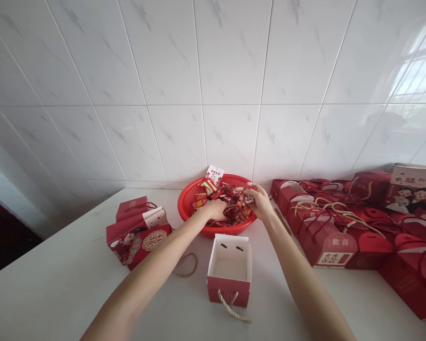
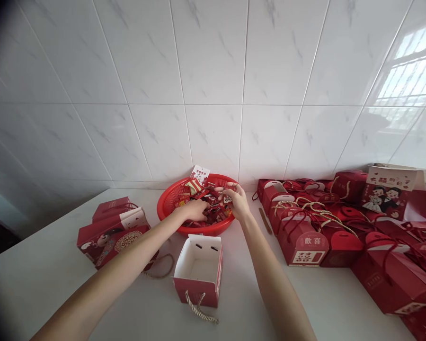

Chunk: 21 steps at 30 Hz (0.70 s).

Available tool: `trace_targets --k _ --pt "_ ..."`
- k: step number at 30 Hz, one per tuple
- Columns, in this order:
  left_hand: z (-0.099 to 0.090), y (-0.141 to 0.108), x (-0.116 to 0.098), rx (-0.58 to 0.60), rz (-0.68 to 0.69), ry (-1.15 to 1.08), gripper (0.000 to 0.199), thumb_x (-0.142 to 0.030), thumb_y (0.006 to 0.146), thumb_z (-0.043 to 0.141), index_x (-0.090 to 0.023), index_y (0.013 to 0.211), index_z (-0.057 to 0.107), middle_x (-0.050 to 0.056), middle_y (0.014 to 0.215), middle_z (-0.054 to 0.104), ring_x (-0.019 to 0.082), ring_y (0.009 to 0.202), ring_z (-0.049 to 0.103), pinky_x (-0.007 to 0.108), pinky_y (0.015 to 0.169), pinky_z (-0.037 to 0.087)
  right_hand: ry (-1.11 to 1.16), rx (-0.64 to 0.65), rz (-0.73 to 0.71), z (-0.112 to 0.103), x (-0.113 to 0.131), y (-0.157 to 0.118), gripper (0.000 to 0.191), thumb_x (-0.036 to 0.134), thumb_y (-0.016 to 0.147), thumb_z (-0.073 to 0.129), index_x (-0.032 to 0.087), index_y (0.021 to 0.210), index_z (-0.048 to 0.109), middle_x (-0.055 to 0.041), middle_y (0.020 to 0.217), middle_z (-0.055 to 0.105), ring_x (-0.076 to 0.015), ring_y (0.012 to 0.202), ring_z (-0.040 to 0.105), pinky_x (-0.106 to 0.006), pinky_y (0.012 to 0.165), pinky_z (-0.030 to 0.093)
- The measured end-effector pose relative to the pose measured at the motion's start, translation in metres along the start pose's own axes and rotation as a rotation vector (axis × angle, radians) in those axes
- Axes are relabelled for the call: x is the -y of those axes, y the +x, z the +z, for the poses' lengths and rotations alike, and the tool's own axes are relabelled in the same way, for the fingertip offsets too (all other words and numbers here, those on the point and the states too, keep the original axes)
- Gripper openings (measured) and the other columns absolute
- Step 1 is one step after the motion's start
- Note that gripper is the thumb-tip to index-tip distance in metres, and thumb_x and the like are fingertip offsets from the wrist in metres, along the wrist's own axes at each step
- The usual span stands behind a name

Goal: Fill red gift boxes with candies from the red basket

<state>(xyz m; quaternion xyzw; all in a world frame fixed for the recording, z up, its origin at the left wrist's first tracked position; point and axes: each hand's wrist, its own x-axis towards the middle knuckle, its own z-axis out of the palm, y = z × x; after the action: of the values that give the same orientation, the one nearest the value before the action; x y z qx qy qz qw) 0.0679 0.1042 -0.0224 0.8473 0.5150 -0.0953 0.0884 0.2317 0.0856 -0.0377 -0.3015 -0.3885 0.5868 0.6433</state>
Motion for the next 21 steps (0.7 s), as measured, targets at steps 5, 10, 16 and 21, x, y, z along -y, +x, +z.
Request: trace_targets --k 5,10,16,21 --pt "0.004 0.003 0.000 0.043 0.000 -0.014 0.024 -0.027 0.073 0.072 -0.016 0.094 0.072 0.017 0.108 0.075 0.035 0.100 0.070 0.035 0.078 0.055 -0.050 0.035 -0.016 0.004 0.001 -0.004 0.025 0.021 0.055 0.070 0.023 0.075 0.054 -0.0004 0.074 0.074 -0.0123 0.047 0.051 -0.025 0.041 0.036" --pt "0.009 0.011 0.000 -0.032 -0.042 -0.095 0.014 -0.017 0.064 0.073 -0.016 0.078 0.069 0.020 0.103 0.075 0.038 0.099 0.070 0.038 0.081 0.053 -0.070 0.035 -0.017 0.002 0.002 -0.004 0.023 0.023 0.055 0.069 0.021 0.077 0.063 0.0002 0.074 0.073 -0.0123 0.051 0.052 -0.024 0.043 0.035" --pt "0.007 0.009 0.016 -0.233 -0.034 -0.395 0.011 -0.014 0.064 0.066 -0.020 0.064 0.058 0.006 0.072 0.069 0.028 0.078 0.069 0.031 0.067 0.049 -0.058 0.008 -0.024 0.000 -0.001 -0.001 0.030 0.025 0.055 0.069 0.021 0.085 0.068 0.0031 0.067 0.068 -0.0116 0.052 0.051 -0.024 0.046 0.037" --pt "0.005 0.003 0.026 -0.414 0.021 -0.733 0.006 -0.021 0.072 0.061 -0.020 0.071 0.055 -0.001 0.070 0.064 0.020 0.073 0.065 0.026 0.063 0.046 -0.054 0.002 -0.029 -0.001 -0.003 0.000 0.034 0.026 0.055 0.072 0.020 0.088 0.070 0.0014 0.071 0.071 -0.0123 0.056 0.054 -0.024 0.053 0.041"
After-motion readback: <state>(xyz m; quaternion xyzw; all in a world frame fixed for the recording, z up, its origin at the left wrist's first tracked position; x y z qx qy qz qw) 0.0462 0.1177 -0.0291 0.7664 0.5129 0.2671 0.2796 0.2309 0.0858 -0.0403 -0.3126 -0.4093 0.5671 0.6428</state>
